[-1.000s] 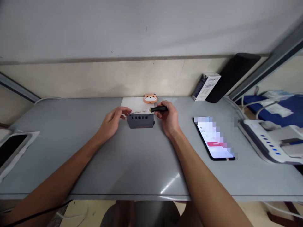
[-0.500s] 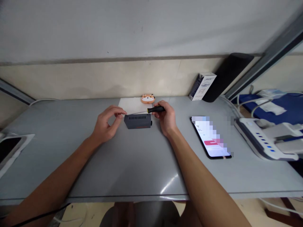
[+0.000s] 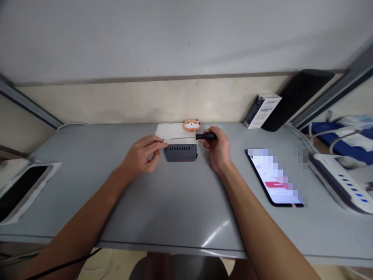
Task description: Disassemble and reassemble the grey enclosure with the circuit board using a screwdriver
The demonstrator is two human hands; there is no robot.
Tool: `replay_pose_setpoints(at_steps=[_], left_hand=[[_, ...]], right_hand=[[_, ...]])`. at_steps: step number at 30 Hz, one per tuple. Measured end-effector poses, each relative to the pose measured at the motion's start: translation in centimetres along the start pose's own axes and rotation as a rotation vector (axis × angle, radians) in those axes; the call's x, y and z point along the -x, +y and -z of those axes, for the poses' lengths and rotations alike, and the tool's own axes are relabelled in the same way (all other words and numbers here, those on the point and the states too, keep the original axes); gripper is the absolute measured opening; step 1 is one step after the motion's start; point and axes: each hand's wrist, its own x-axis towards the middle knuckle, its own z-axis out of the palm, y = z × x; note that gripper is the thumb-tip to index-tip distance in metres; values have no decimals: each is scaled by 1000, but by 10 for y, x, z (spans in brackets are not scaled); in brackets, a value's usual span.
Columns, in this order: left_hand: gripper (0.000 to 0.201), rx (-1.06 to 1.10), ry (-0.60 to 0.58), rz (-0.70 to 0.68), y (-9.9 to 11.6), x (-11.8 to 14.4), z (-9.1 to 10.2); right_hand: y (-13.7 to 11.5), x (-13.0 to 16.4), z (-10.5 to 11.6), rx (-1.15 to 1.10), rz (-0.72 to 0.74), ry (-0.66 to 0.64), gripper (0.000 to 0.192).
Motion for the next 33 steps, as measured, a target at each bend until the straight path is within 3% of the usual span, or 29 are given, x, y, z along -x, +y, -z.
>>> replay_pose_setpoints(at_steps=[7,13,20,23,26,29,33], left_hand=[[38,18,122,296,-14,5,19],[32,-55,204,365,-30,11,26],[29,-18,223,282,-21,8,18],[26,56,216,238,-8,3,12],[20,137,94,193,9,-3,5],[23,171,-56,147,19,-6,-1],[26,182,-111,148,18,-6,-2]], right_hand=[[15,6,5,412,73,-232,69],[19,7,5,524,126,-338,67],[20,8,1,565,140,-377,67],[20,9,1,573,158,-336,67],[17,8,1,498,134,-239,61],[12,3,2,305,77,-144,45],[6,-8,7,56,23,-16,22]])
